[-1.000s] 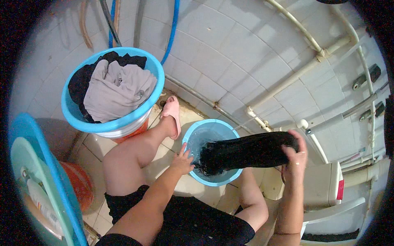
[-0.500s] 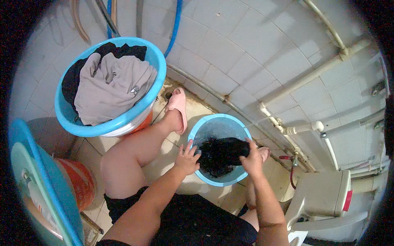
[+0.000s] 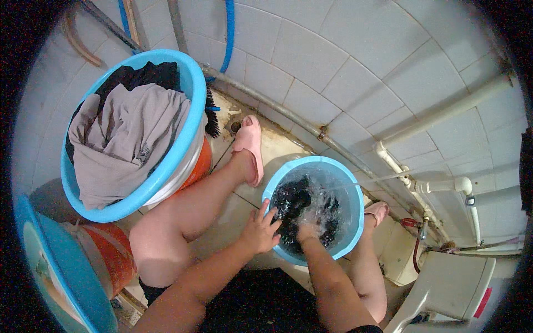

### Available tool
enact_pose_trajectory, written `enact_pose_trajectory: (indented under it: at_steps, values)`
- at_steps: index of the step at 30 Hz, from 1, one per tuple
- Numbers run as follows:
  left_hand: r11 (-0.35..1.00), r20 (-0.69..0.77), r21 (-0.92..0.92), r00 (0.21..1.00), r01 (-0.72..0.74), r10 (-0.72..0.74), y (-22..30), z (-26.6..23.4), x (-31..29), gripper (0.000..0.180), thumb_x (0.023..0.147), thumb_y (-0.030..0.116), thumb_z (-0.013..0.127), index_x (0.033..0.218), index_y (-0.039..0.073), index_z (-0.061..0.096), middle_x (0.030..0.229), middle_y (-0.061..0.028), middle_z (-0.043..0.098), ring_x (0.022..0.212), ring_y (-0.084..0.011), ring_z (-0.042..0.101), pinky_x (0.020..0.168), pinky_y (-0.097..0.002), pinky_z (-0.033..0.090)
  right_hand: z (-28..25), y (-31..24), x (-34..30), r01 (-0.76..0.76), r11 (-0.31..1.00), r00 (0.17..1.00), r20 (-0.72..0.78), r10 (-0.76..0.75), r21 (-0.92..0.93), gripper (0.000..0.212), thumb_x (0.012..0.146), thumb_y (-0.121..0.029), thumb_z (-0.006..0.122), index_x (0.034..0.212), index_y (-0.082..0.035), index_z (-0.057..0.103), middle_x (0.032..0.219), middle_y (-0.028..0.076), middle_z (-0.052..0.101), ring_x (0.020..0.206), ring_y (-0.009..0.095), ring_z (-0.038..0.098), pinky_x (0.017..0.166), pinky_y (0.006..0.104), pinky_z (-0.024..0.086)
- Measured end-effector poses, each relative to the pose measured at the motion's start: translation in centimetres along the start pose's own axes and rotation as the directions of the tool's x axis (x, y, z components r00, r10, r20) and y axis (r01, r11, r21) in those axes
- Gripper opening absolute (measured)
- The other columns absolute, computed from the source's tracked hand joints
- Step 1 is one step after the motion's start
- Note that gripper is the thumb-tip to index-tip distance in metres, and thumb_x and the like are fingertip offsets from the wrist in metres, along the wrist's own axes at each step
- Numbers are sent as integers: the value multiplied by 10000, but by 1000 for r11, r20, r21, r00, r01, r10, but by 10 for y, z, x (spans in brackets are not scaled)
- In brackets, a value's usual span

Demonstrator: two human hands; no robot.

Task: The person hand-washes several pieces of clothing in a blue basin filled with water. They scrub and rinse a black garment, then a grey garment, and finally a dark red garment, transferring each item to a separate bucket after washing.

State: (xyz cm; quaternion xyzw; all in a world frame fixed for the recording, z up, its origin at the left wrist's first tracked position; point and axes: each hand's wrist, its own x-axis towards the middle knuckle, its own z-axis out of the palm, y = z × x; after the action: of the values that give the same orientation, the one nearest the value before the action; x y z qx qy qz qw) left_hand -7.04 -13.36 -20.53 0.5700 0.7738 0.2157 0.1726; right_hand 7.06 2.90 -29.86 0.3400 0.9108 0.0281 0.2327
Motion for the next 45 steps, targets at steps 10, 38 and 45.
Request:
enact_pose_trajectory:
  at_steps: [10, 38, 45]
  values:
    - [998, 65, -7, 996, 56, -56, 3, -10, -6, 410, 796, 373, 570, 1111, 111, 581, 1404, -145, 320, 1377, -367, -6, 1007, -562, 265, -69, 45, -29, 120, 939, 989, 42, -141, 322, 884, 638, -58, 649, 1415, -157, 239, 1065, 254, 566, 862, 412, 601, 754, 462, 499]
    - [979, 375, 109, 905, 171, -200, 19, -39, 4, 470, 867, 435, 473, 1248, 160, 495, 1482, -99, 173, 1379, -303, -134, 1060, -572, 171, -276, 91, -116, 437, 443, 752, -589, 297, 782, 647, 597, 59, 586, 1224, -73, 502, 1135, 113, 576, 1052, 237, 548, 874, 317, 444]
    - [996, 148, 51, 986, 71, -78, 6, -14, 0, 413, 794, 406, 570, 1112, 144, 582, 1419, -144, 286, 1364, -393, -7, 1017, -591, 244, -112, 56, -40, 160, 765, 936, -342, 82, 624, 669, 676, -100, 705, 1288, -209, 458, 1281, 187, 450, 1228, 380, 365, 1001, 481, 311]
